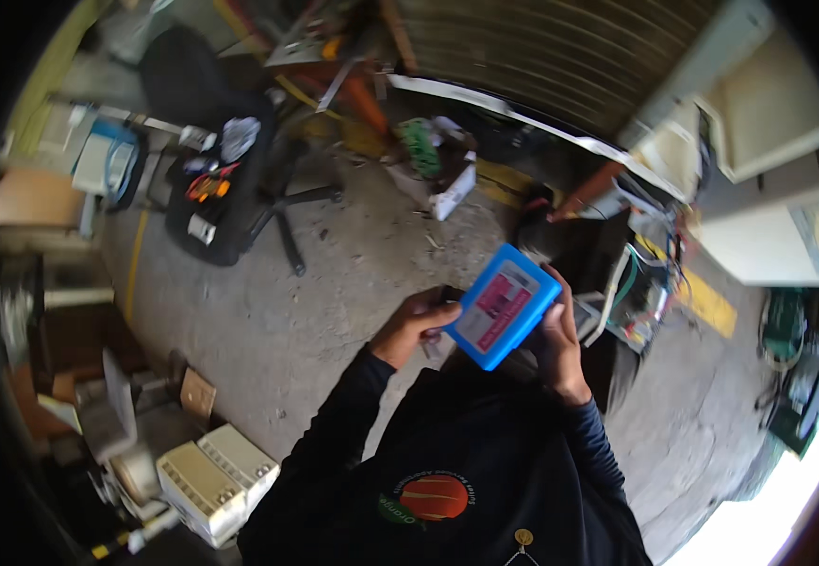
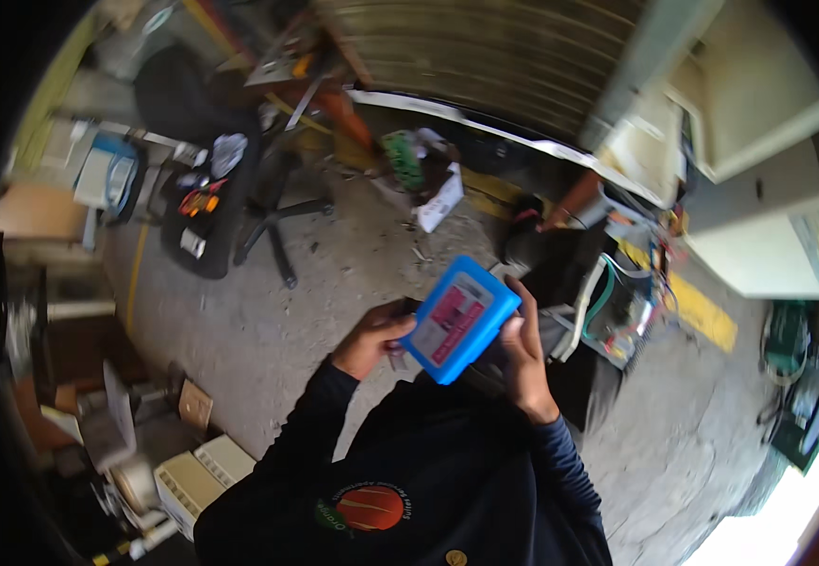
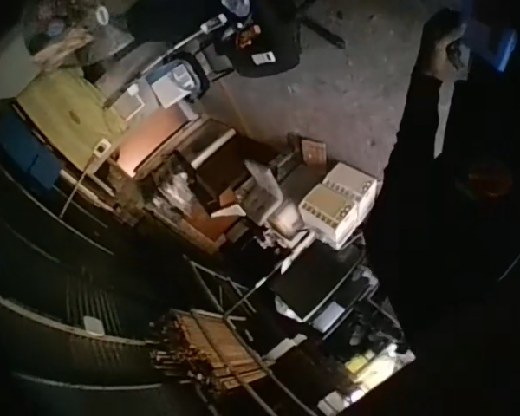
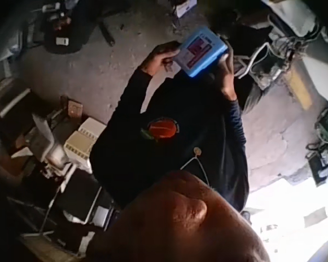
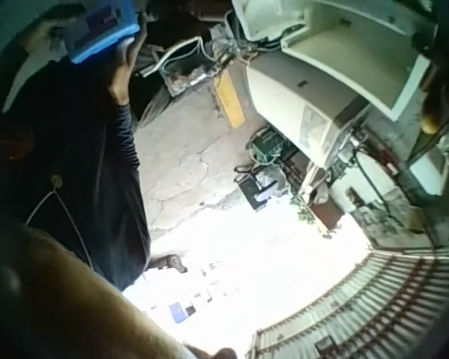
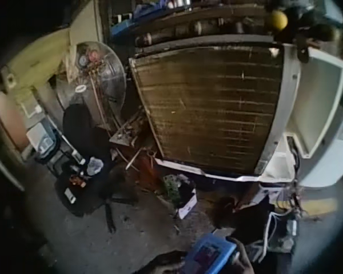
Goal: Repairing the electrical wiring and components of an air conditioning unit.
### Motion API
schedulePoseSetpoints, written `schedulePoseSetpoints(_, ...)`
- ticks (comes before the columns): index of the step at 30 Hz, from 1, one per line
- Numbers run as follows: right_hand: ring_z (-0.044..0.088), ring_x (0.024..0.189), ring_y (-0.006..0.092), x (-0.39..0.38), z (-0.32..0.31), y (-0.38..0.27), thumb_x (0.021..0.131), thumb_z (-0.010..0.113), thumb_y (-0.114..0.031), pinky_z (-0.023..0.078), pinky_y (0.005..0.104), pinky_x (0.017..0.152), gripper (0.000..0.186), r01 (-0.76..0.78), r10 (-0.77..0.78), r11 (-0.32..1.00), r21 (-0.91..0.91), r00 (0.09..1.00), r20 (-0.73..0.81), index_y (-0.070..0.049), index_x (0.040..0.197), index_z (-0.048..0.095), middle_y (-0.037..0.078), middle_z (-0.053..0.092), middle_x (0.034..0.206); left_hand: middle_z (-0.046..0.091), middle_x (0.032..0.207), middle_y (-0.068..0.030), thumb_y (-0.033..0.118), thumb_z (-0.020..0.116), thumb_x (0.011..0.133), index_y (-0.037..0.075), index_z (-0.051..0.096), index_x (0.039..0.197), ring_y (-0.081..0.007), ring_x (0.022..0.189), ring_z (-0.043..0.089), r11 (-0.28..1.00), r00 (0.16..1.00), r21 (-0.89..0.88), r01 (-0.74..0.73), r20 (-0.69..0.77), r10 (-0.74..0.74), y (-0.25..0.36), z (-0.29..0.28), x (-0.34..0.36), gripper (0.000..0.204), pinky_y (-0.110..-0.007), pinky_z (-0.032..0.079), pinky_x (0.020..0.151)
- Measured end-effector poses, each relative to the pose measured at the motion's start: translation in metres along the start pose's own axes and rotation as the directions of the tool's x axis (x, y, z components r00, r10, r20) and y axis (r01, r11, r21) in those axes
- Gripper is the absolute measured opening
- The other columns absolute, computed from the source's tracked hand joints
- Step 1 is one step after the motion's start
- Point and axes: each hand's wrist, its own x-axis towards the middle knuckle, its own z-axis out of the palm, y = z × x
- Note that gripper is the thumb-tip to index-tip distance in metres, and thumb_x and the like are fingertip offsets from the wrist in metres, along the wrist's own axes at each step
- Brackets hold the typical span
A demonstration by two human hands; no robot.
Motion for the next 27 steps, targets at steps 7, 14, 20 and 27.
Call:
schedulePoseSetpoints(7,0.047,0.139,0.04,0.026,0.026,0.013,0.11,0.054,-0.05,0.042,0.0567,0.113,0.077,-0.021,0.014,0.999,0.041,0.987,0.161,-0.01,0.167,0.021,0.027,0.039,0.156,0.057,0.083,0.0048,0.034,0.073,0.099,0.009,0.068,0.107,-0.0023,0.067,0.04,0.998,1.0,-0.057,0.009,-0.01,-0.01,-0.034,-0.034,-0.017,0.027,-0.019,0.032,0.062)
schedulePoseSetpoints(14,0.048,0.137,0.041,0.049,0.032,0.016,0.107,0.063,-0.044,0.044,0.0574,0.112,0.084,0.172,-0.057,0.897,-0.407,0.958,0.281,-0.007,0.168,0.019,0.029,0.04,0.154,0.056,0.082,0.003,0.033,0.076,0.096,0.009,0.067,0.106,-0.004,0.068,0.042,0.997,0.999,-0.074,-0.026,-0.025,0.024,-0.047,-0.05,-0.016,0.027,-0.02,0.034,0.062)
schedulePoseSetpoints(20,0.056,0.129,0.0395,0.061,0.05,0.017,0.104,0.069,-0.036,0.048,0.0521,0.107,0.088,-0.051,0.095,0.956,-0.289,0.985,0.142,-0.005,0.169,0.017,0.03,0.047,0.149,0.055,0.082,0.0025,0.03,0.073,0.097,0.009,0.066,0.106,-0.0065,0.067,0.043,0.992,0.994,-0.108,-0.071,-0.087,0.062,-0.056,-0.04,-0.016,0.024,-0.022,0.035,0.063)
schedulePoseSetpoints(27,0.063,0.12,0.0338,0.063,0.048,0.027,0.104,0.072,-0.031,0.054,0.0416,0.1,0.089,-0.113,0.146,0.958,-0.264,0.983,0.109,-0.006,0.169,0.018,0.028,0.052,0.147,0.051,0.075,0.0043,0.035,0.066,0.103,0.014,0.062,0.107,-0.0088,0.064,0.048,0.754,0.937,-0.601,-0.265,-0.346,0.054,-0.084,-0.07,0.001,0.022,-0.028,0.041,0.06)
